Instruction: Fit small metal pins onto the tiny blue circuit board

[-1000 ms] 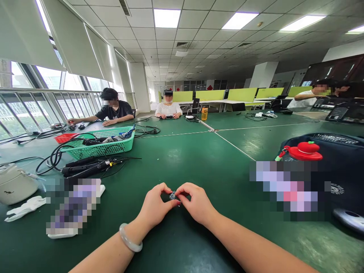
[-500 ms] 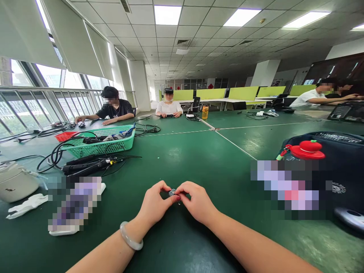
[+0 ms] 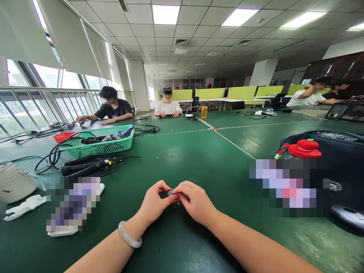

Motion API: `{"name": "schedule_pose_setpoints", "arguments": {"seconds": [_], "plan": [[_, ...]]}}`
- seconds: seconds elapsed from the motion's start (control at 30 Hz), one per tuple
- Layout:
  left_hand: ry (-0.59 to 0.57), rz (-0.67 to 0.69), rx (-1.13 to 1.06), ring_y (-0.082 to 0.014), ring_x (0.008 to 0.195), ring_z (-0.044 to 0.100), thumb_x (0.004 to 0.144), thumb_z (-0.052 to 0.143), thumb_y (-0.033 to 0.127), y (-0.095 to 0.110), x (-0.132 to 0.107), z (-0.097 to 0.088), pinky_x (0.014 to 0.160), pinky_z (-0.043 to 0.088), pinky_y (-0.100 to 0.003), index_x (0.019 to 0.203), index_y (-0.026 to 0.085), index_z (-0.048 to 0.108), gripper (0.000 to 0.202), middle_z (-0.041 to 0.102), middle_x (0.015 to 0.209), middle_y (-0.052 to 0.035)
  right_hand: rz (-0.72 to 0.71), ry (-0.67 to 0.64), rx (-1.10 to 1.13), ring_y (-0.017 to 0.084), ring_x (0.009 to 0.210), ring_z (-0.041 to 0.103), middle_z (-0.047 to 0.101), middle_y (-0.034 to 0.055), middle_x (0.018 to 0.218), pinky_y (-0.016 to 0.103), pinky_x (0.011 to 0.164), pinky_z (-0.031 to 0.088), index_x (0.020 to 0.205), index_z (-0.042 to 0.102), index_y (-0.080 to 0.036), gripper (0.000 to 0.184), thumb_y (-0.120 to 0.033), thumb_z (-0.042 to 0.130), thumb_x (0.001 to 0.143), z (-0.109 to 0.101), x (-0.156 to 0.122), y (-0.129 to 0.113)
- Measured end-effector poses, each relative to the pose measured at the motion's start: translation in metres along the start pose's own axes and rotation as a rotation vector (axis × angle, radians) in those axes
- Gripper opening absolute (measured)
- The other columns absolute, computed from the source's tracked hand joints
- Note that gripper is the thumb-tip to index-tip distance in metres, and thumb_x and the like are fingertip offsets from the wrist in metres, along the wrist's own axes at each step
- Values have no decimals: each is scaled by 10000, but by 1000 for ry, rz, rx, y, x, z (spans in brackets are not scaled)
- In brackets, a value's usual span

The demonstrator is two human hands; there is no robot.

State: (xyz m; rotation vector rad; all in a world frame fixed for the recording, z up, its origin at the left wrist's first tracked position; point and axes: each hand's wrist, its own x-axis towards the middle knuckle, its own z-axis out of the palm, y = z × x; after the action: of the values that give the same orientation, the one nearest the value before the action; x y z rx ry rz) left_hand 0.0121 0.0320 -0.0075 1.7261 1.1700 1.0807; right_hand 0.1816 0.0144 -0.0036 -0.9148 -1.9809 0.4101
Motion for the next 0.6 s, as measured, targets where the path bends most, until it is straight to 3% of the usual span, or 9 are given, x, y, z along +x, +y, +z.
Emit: {"name": "schedule_pose_setpoints", "arguments": {"seconds": [0.27, 0.6], "plan": [[-78, -80, -288, -117, 679, 550, 599, 768, 338, 2, 0, 0, 663, 441, -252, 721, 163, 491, 350, 599, 720, 2, -131, 80, -42, 119, 778, 587, 638, 30, 856, 239, 722, 494, 889, 632, -208, 227, -87, 447, 840, -2, -2, -1], [-107, -109, -439, -95, 661, 521, 595, 786, 328, 7, -2, 1, 643, 408, -224, 714, 157, 498, 355, 587, 709, 15, -203, 97, -80, 120, 776, 584, 643, 28, 841, 247, 726, 501, 900, 623, -211, 217, -91, 451, 844, -5, -1, -3]]}}
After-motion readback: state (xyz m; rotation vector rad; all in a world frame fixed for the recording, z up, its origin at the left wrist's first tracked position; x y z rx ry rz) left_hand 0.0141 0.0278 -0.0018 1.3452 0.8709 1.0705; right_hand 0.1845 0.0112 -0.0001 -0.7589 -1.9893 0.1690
